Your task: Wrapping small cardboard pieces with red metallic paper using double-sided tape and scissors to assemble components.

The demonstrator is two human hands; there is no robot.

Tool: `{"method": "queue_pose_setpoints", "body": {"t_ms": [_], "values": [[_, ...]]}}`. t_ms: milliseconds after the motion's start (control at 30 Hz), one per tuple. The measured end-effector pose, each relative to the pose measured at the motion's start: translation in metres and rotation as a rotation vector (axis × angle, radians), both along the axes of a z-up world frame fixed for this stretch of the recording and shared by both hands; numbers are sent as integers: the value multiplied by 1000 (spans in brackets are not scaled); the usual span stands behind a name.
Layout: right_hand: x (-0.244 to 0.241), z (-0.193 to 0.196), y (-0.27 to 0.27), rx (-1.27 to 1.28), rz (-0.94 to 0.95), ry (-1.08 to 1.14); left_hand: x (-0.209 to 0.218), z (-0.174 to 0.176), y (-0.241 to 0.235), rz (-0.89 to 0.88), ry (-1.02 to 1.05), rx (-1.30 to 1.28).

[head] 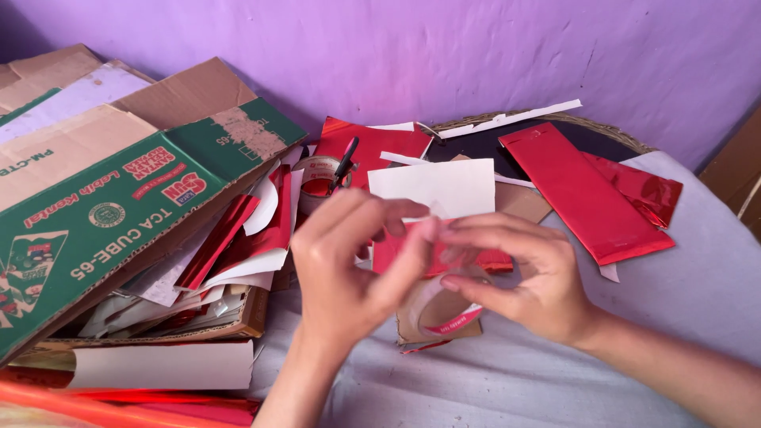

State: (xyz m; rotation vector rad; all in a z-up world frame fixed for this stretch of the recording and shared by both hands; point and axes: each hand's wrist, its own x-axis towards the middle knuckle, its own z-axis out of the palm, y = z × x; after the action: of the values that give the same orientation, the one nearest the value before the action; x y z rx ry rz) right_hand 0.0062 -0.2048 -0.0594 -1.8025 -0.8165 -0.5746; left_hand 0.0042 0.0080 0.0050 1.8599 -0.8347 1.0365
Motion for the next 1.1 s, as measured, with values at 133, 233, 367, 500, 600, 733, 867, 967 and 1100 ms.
{"method": "queue_pose_setpoints", "body": {"t_ms": [133, 233, 367, 500, 600, 733, 867, 967, 1100], "values": [[3, -1, -3, 114, 113, 107, 24, -2, 17, 103, 84, -34], [5, 0, -4, 95, 122, 110, 53, -22, 31, 226, 135, -78], [6, 1, -5, 71, 122, 65, 101, -77, 47, 615, 130, 260], [8, 1, -7, 78, 169, 72, 132, -111, 56, 890, 175, 416], [10, 1, -8, 98, 173, 57, 117, -88, 54, 761, 259, 260], [19, -7, -9, 114, 153, 107, 112, -69, 60, 588, 199, 85], [31, -15, -8, 277, 112, 193, 95, -41, 51, 46, 329, -400], [34, -14, -12, 358, 128, 303, 88, -34, 48, -381, 488, -809], [35, -5, -14, 447, 153, 380, 82, -41, 47, -718, 594, -936]]}}
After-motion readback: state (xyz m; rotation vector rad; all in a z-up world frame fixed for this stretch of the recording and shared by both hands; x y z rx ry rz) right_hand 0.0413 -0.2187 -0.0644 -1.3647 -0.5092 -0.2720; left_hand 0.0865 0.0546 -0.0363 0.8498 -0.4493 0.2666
